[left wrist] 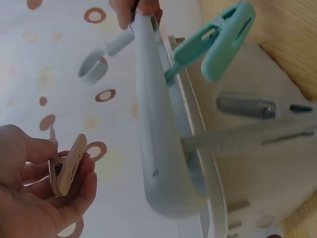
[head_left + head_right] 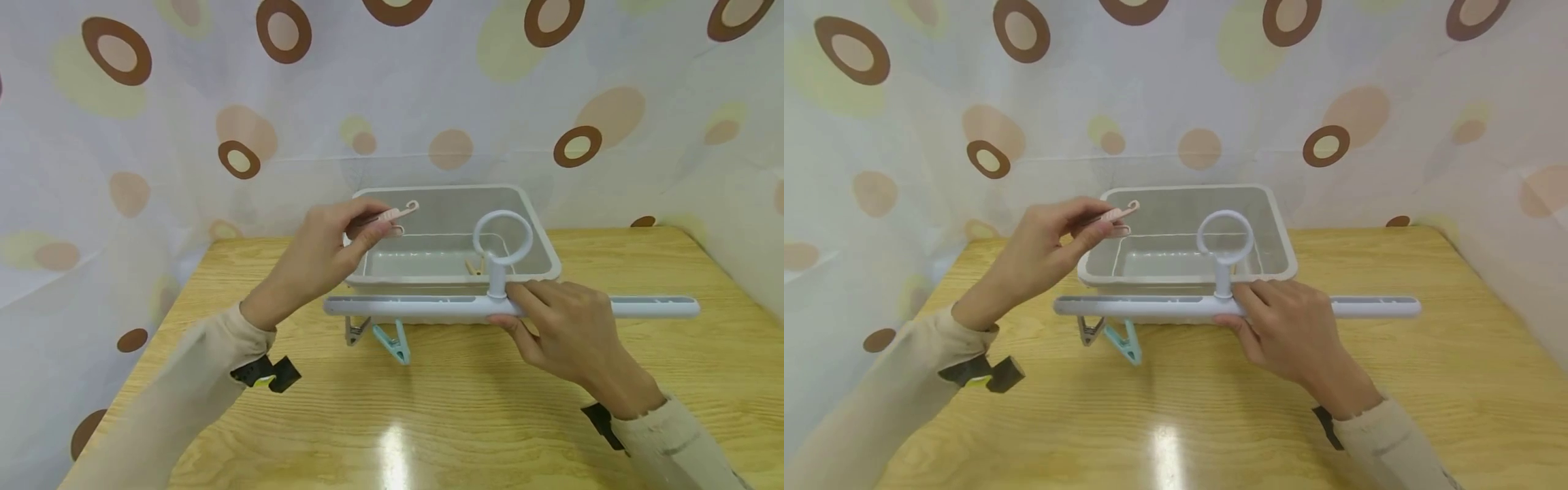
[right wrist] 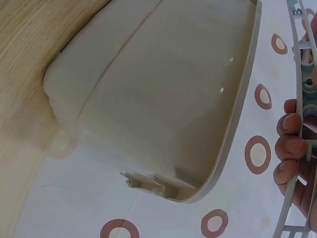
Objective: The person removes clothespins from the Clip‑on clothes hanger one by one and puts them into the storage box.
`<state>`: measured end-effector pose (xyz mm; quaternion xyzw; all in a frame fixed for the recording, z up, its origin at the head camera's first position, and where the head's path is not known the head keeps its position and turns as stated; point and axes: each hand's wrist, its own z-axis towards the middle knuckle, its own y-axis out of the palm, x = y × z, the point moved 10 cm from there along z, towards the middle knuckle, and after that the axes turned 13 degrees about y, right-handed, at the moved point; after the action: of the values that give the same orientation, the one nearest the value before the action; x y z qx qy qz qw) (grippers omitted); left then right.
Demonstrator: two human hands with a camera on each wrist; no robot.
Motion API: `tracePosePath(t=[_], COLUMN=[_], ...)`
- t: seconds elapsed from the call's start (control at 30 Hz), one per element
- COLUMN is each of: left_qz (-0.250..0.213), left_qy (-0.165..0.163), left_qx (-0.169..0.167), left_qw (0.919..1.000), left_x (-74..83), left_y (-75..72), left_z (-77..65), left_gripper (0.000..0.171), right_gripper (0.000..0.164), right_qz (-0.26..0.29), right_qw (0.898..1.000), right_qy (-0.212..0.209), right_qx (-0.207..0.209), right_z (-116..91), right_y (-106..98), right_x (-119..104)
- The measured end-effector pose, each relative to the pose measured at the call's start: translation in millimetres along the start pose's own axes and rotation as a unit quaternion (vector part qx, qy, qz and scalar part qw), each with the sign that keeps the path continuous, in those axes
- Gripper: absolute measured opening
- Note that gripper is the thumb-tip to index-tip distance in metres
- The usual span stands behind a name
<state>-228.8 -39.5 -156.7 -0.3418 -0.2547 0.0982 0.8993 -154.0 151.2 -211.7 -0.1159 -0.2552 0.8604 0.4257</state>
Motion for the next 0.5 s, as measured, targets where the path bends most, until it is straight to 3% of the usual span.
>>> tracePosePath(t=[0.37, 0.5], left_qz=[0.043, 0.049], left_qy=[-0.075, -0.097], left_qx=[-0.079, -0.100], left_qw=[0.9931, 0.9890], left_x=[-63.0, -77.8], left_y=[15.5, 23.9], left_z=[13.8, 14.0], left_gripper=[0.020, 0.020], right_gripper=[0.057, 0.057], right_qz=[0.006, 0.005], right_qw=[1.000, 1.000], right_qy=[-0.001, -0.003], right_qx=[-0.012, -0.010], right_z=[-3, -4], right_y=[2, 3], right_x=[1, 5])
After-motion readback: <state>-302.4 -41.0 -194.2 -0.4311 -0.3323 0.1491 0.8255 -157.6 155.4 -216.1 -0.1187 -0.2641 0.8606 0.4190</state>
